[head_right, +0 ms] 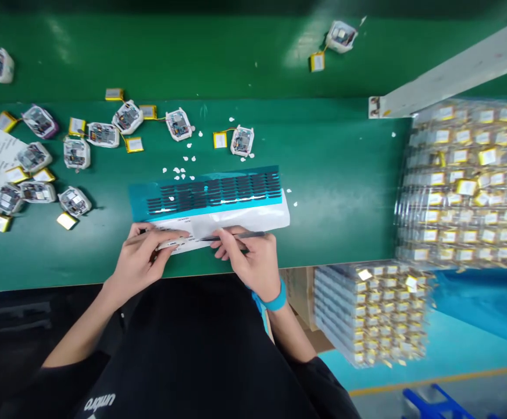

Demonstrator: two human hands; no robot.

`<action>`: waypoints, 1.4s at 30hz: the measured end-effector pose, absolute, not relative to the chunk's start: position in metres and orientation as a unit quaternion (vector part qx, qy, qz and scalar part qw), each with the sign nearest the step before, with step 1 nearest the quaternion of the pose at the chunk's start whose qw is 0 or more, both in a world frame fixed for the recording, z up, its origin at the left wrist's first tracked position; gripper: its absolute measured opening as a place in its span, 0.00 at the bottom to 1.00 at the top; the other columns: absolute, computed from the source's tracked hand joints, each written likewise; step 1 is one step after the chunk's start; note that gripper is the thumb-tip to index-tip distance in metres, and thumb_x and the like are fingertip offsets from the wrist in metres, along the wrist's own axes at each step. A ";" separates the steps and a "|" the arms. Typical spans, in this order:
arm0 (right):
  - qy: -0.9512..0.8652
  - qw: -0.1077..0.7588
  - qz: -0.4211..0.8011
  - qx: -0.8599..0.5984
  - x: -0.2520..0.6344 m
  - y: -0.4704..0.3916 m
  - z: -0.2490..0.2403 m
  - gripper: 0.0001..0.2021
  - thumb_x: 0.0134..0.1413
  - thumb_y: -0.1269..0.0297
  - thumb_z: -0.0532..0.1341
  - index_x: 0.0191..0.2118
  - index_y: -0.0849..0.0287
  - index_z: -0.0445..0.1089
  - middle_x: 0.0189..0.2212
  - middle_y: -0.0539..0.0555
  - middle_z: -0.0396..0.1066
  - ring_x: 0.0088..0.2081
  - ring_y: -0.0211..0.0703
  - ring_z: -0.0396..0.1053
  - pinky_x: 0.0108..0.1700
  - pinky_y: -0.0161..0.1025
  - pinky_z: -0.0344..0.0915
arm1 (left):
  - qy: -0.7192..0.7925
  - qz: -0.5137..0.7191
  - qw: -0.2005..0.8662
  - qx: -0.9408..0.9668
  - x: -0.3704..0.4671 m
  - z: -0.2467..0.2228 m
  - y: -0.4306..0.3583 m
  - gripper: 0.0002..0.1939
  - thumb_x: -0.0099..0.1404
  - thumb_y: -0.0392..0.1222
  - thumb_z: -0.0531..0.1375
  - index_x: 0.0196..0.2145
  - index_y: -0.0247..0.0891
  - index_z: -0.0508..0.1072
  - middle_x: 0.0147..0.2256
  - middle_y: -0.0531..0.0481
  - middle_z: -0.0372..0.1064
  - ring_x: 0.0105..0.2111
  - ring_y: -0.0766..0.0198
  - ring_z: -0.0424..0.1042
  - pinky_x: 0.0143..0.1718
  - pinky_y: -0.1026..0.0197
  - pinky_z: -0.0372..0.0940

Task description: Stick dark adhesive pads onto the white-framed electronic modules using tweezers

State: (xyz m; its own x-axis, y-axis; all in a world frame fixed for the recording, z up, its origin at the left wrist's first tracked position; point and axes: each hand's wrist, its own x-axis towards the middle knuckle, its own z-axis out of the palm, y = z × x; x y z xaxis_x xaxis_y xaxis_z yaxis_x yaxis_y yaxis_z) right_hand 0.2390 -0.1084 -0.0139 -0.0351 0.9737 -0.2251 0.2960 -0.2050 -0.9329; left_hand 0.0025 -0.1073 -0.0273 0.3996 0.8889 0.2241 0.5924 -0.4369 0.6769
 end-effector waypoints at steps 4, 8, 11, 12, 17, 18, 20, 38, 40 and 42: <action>-0.500 0.365 0.511 -0.596 0.236 -0.110 -0.017 0.19 0.70 0.53 0.62 0.32 0.58 0.82 0.27 0.54 0.83 0.24 0.40 0.79 0.30 0.36 0.79 | 0.478 0.281 0.262 0.790 0.003 -0.028 -0.109 0.12 0.74 0.29 0.56 0.49 0.43 0.73 0.39 0.55 0.85 0.29 0.64 0.80 0.46 0.55 0.63; -0.471 0.372 0.576 -0.556 0.243 -0.101 -0.018 0.20 0.68 0.49 0.64 0.33 0.59 0.82 0.27 0.55 0.83 0.25 0.43 0.81 0.30 0.37 0.81 | 0.478 0.296 0.263 0.784 0.003 -0.031 -0.108 0.12 0.74 0.32 0.58 0.49 0.45 0.75 0.39 0.54 0.86 0.28 0.63 0.81 0.46 0.54 0.64; -0.439 0.391 0.612 -0.529 0.247 -0.095 -0.016 0.21 0.66 0.46 0.66 0.32 0.60 0.82 0.25 0.56 0.82 0.23 0.45 0.80 0.26 0.37 0.80 | 0.474 0.327 0.257 0.776 0.006 -0.031 -0.107 0.10 0.73 0.32 0.61 0.47 0.44 0.77 0.35 0.55 0.85 0.27 0.63 0.81 0.44 0.54 0.65; -0.429 0.408 0.610 -0.526 0.246 -0.093 -0.015 0.21 0.65 0.45 0.66 0.32 0.60 0.81 0.24 0.56 0.82 0.22 0.45 0.80 0.26 0.37 0.80 | 0.475 0.344 0.256 0.769 0.007 -0.031 -0.107 0.10 0.72 0.32 0.62 0.47 0.44 0.78 0.34 0.55 0.85 0.26 0.63 0.80 0.43 0.54 0.67; -0.419 0.521 0.522 -0.530 0.219 -0.092 -0.005 0.18 0.63 0.46 0.68 0.34 0.56 0.76 0.22 0.52 0.80 0.20 0.44 0.78 0.23 0.37 0.78 | 0.528 0.428 0.405 0.612 0.013 -0.013 -0.107 0.07 0.71 0.34 0.65 0.45 0.43 0.82 0.34 0.53 0.84 0.21 0.68 0.77 0.27 0.63 0.71; -0.423 0.526 0.510 -0.533 0.212 -0.091 -0.003 0.18 0.65 0.46 0.67 0.34 0.56 0.75 0.22 0.51 0.80 0.20 0.44 0.78 0.23 0.37 0.78 | 0.525 0.429 0.458 0.575 0.014 -0.008 -0.106 0.08 0.72 0.35 0.64 0.45 0.42 0.82 0.35 0.52 0.84 0.21 0.68 0.78 0.26 0.63 0.71; -0.433 0.528 0.509 -0.523 0.199 -0.090 0.002 0.16 0.68 0.48 0.64 0.35 0.55 0.74 0.23 0.51 0.81 0.20 0.43 0.78 0.23 0.37 0.78 | 0.489 0.421 0.556 0.524 0.013 0.001 -0.104 0.09 0.73 0.37 0.64 0.49 0.41 0.82 0.36 0.50 0.84 0.24 0.65 0.81 0.28 0.63 0.75; -0.467 0.516 0.530 -0.485 0.185 -0.085 0.002 0.13 0.70 0.52 0.63 0.35 0.53 0.75 0.24 0.50 0.81 0.20 0.41 0.78 0.24 0.37 0.79 | 0.454 0.428 0.645 0.441 0.007 0.006 -0.108 0.15 0.72 0.40 0.67 0.55 0.38 0.79 0.44 0.42 0.85 0.35 0.53 0.87 0.41 0.56 0.84; -0.468 0.502 0.524 -0.504 0.185 -0.084 0.003 0.16 0.68 0.48 0.64 0.34 0.53 0.74 0.23 0.50 0.81 0.20 0.42 0.77 0.23 0.38 0.79 | 0.457 0.426 0.642 0.444 0.007 0.007 -0.108 0.16 0.72 0.40 0.67 0.55 0.38 0.79 0.44 0.42 0.85 0.36 0.52 0.87 0.41 0.55 0.84; -0.467 0.496 0.526 -0.509 0.185 -0.084 0.004 0.17 0.67 0.46 0.64 0.34 0.53 0.73 0.22 0.50 0.80 0.20 0.42 0.77 0.24 0.38 0.79 | 0.458 0.429 0.639 0.445 0.008 0.007 -0.108 0.16 0.71 0.39 0.67 0.55 0.38 0.79 0.44 0.42 0.85 0.37 0.52 0.87 0.41 0.56 0.84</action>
